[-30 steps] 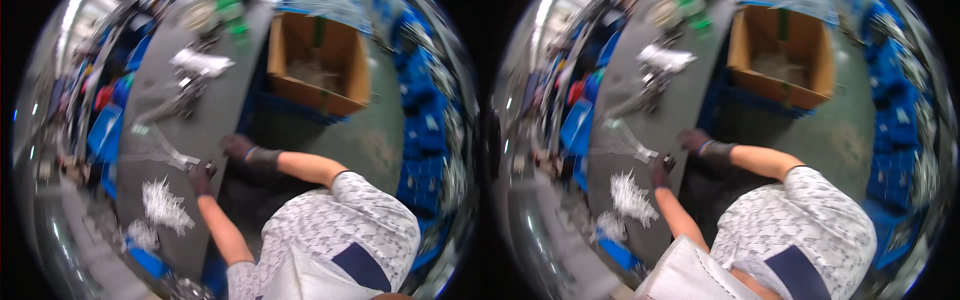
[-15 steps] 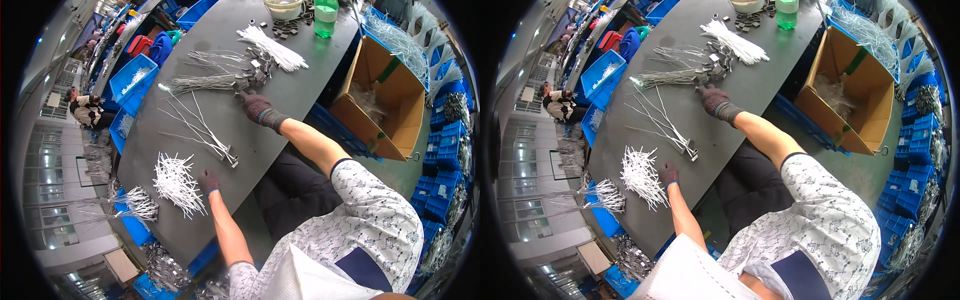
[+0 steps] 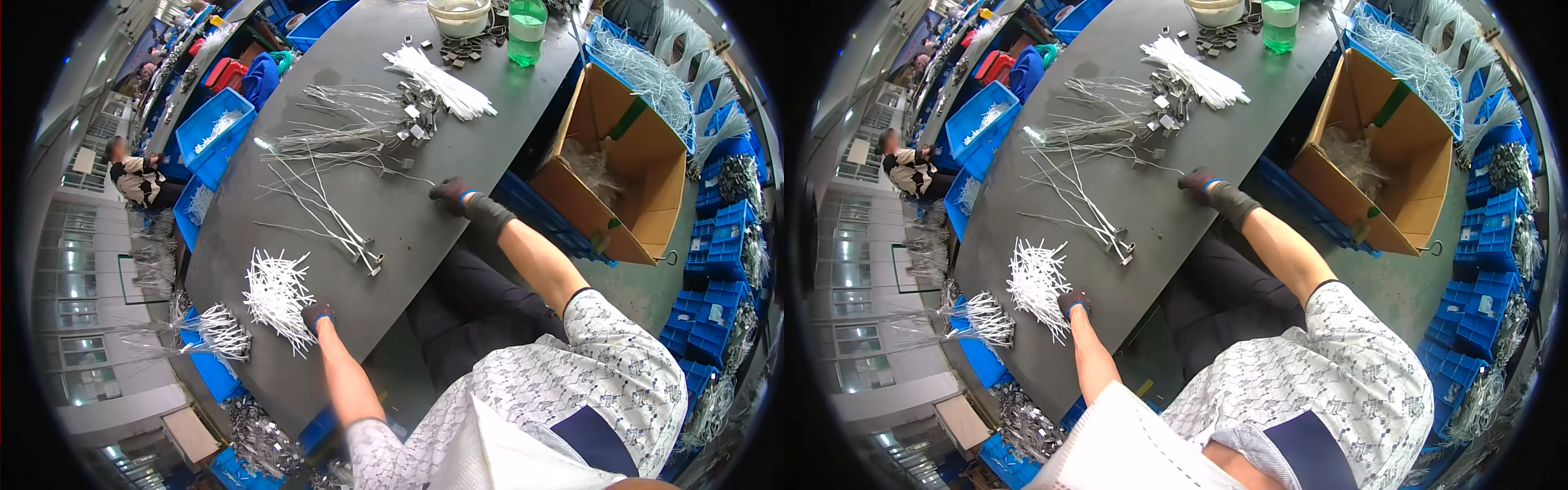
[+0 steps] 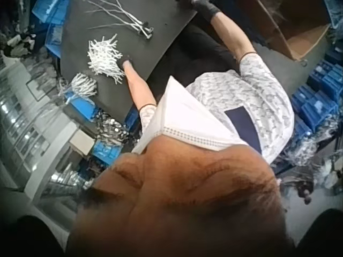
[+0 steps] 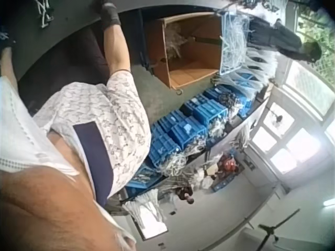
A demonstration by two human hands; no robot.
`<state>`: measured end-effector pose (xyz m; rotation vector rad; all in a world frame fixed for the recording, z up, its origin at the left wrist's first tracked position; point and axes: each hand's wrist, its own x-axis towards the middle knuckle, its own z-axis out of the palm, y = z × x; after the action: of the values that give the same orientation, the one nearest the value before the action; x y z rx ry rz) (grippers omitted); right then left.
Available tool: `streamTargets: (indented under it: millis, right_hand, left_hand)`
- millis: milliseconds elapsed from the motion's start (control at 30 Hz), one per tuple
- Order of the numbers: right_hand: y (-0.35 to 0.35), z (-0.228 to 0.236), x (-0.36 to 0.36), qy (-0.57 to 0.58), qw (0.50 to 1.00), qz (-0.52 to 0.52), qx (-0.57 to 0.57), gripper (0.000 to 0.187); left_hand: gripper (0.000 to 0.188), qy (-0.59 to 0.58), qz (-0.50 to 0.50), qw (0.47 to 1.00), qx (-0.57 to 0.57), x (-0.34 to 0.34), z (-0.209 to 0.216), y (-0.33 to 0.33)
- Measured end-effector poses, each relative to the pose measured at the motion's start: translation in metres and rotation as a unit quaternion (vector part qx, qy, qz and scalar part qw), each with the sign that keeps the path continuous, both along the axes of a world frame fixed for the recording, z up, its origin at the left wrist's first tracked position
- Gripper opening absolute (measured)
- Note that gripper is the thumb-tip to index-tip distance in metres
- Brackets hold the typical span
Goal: Assembling and organizing small electrical wires and connectors at a production workbench.
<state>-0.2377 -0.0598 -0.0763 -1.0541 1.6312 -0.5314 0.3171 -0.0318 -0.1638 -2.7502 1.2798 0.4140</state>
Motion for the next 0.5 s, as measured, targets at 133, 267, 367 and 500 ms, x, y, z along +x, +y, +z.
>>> streamTargets:
  millis: [133, 267, 367, 500]
  right_hand:
    - [0.079, 0.016, -0.035, 0.128, 0.929, 0.211, -0.277, 0.03]
    - [0.136, 0.003, -0.051, -0.135, 0.974, 0.074, -0.167, 0.031]
    - [0.182, -0.02, -0.071, -0.144, 0.977, -0.155, -0.035, 0.025]
    - [0.289, -0.041, -0.123, 0.286, 0.913, 0.014, -0.29, 0.024]
  left_hand:
    - [0.036, -0.221, -0.355, 0.886, 0.202, -0.002, -0.002, 0.011]
    - [0.029, 0.222, 0.061, 0.97, -0.074, -0.031, 0.016, 0.042]
    - [0.018, 0.498, 0.341, 0.779, -0.167, -0.046, 0.033, 0.065]
    - [0.01, 0.686, 0.367, 0.574, -0.256, -0.067, 0.042, 0.076]
